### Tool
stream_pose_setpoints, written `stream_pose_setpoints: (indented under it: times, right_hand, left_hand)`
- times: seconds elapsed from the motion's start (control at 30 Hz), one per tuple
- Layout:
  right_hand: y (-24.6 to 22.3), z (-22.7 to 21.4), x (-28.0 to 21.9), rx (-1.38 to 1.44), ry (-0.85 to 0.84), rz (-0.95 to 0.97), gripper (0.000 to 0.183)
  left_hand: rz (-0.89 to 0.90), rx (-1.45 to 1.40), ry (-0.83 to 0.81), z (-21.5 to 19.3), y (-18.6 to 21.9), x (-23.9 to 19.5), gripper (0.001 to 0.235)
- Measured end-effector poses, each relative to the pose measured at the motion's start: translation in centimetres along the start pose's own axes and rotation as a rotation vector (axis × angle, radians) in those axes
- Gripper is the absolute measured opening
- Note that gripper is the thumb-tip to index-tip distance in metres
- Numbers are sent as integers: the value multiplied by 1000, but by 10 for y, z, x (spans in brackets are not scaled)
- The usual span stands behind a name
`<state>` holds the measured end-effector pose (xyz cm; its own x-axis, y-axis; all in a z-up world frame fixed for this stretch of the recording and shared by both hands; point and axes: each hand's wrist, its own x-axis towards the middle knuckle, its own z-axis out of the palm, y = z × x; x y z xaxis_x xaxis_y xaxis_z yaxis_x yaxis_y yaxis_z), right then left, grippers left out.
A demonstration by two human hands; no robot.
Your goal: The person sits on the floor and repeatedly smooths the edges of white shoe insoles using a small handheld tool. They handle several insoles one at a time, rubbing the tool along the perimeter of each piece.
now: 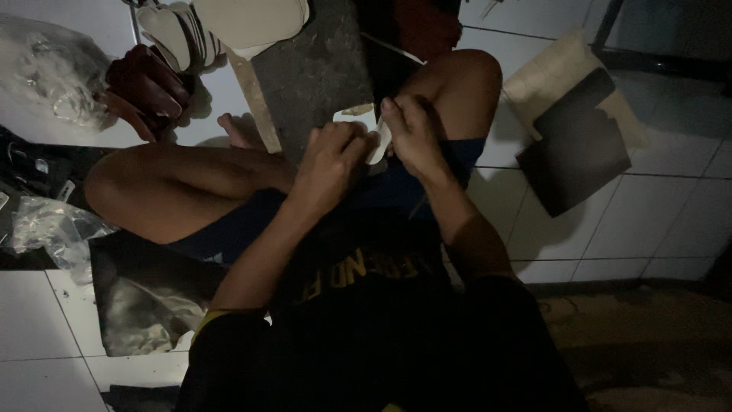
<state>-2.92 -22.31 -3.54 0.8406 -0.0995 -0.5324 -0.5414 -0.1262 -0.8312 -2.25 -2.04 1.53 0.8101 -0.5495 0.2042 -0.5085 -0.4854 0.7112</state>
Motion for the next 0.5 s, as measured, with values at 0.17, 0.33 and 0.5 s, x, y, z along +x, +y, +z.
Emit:
stream_pose_setpoints:
  times: [0.17,0.33,0.5]
  right_hand:
    - [17,-4,15,-22,34,-34,37]
    - [10,-15,14,268,-14,26,32]
    - [-15,-45,-7,412,-158,108,24]
  left_hand:
    - [35,102,-49,0,3,7,27]
    - [61,138,-61,3,4,15,23]
    - [73,8,-80,-13,-3,13,22]
